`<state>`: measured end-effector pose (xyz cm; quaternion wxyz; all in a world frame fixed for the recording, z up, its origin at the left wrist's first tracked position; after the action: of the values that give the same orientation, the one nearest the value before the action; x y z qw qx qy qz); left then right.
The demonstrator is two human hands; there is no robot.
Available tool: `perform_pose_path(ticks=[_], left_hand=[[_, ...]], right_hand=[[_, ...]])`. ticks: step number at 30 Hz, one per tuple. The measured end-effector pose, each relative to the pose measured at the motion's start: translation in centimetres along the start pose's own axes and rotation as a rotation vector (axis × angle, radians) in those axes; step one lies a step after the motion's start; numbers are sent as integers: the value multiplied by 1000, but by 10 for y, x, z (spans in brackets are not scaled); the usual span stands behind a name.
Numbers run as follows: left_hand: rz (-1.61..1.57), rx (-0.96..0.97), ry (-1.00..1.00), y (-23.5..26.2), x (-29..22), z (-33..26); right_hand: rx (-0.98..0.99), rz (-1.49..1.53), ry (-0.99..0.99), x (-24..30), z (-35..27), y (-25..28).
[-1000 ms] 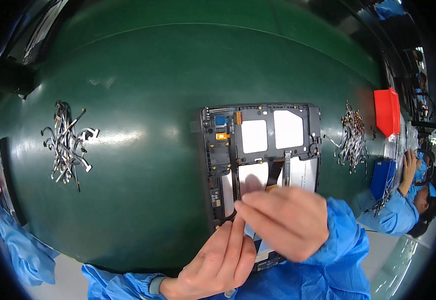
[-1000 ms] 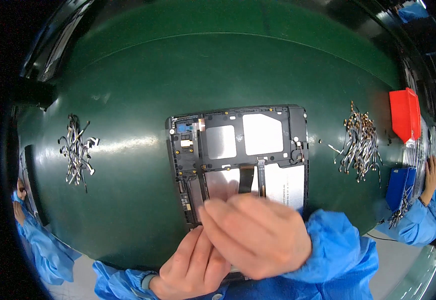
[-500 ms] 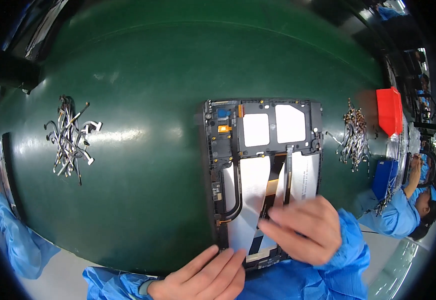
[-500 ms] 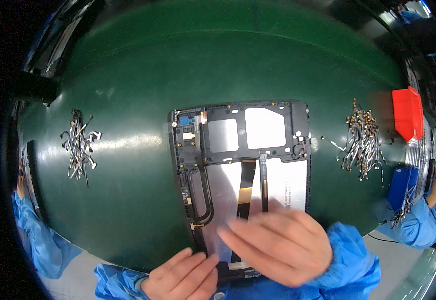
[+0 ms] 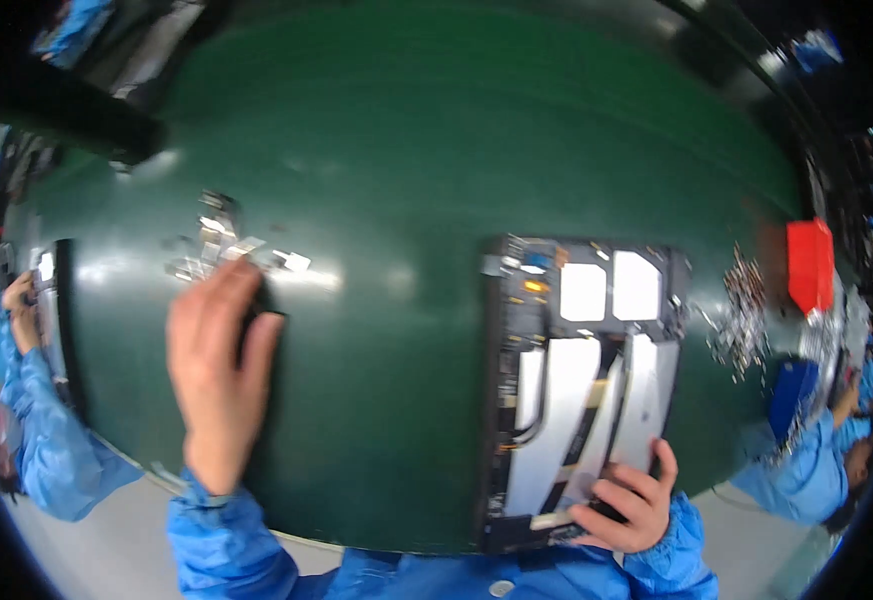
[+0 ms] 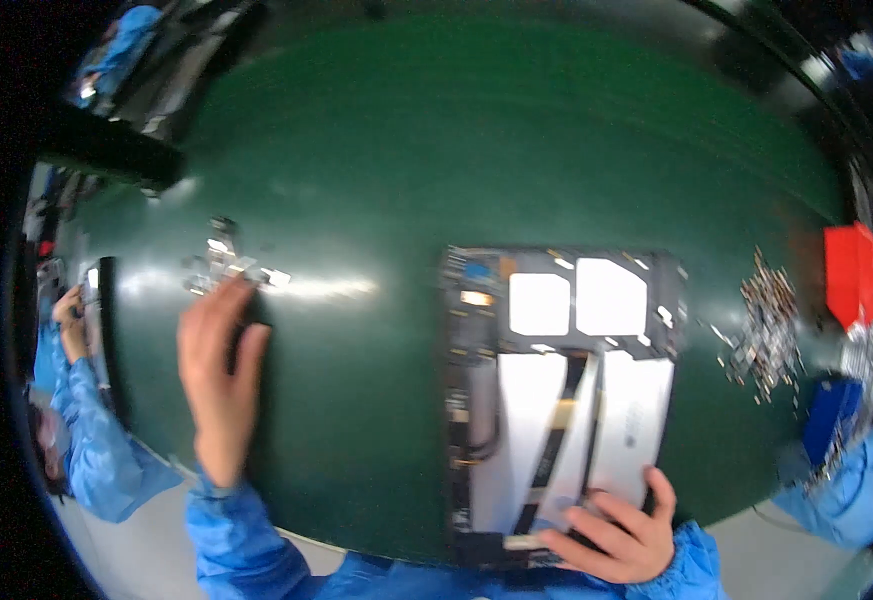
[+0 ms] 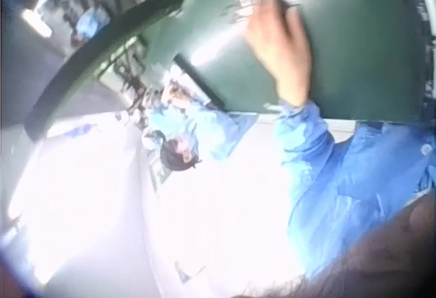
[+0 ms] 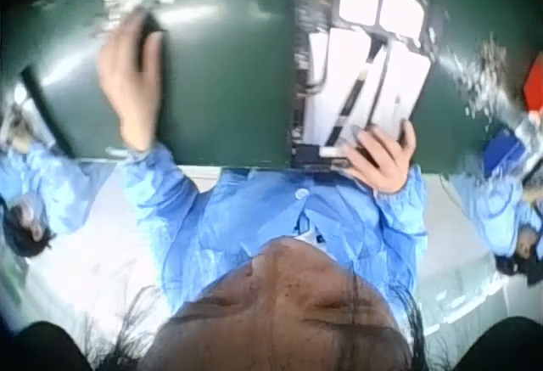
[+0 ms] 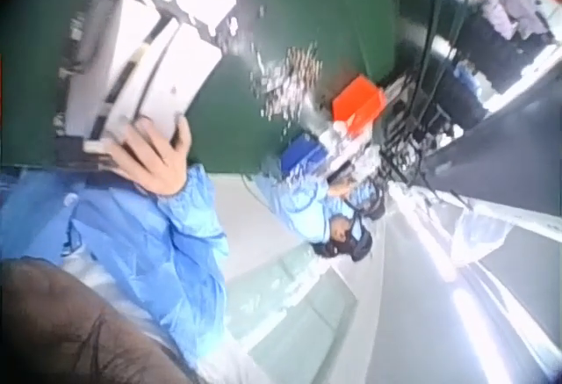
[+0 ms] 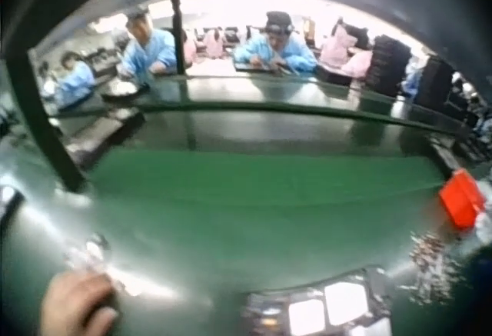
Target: The person connects ribbon cables and internal components to tablet frames by hand on an assembly line.
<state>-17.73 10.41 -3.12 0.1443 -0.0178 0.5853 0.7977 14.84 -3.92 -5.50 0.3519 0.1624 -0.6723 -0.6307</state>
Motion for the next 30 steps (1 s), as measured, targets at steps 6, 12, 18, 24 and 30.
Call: perform_pose_path(ticks=[6,12,18,24,30], left_hand=[[38,-113,-93,2,-10,4],[-15,-175,-151,20,-3,20],[-7,-142,-230,-2,-18,33],[-244,-266,-96,26,-13,50],[-964,-119,129,27,-28,65]], right_hand=[[-213,143,-219,-59,66,14],[-396,187,-97,-112,217,51],[-437,178,-112,-164,300,57],[-553,146,3,-91,266,84],[-311,891,-109,-32,221,77]])
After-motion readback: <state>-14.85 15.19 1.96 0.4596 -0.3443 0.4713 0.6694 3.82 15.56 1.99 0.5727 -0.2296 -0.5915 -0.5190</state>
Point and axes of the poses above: each hand's wrist, its own z-axis towards the middle knuckle, its own y-axis out of the back of the hand, x = y × z, the point moved 9 cm from there along z, towards the middle knuckle, and after that the axes turned 2 degrees about -y, right-handed, at the moved point
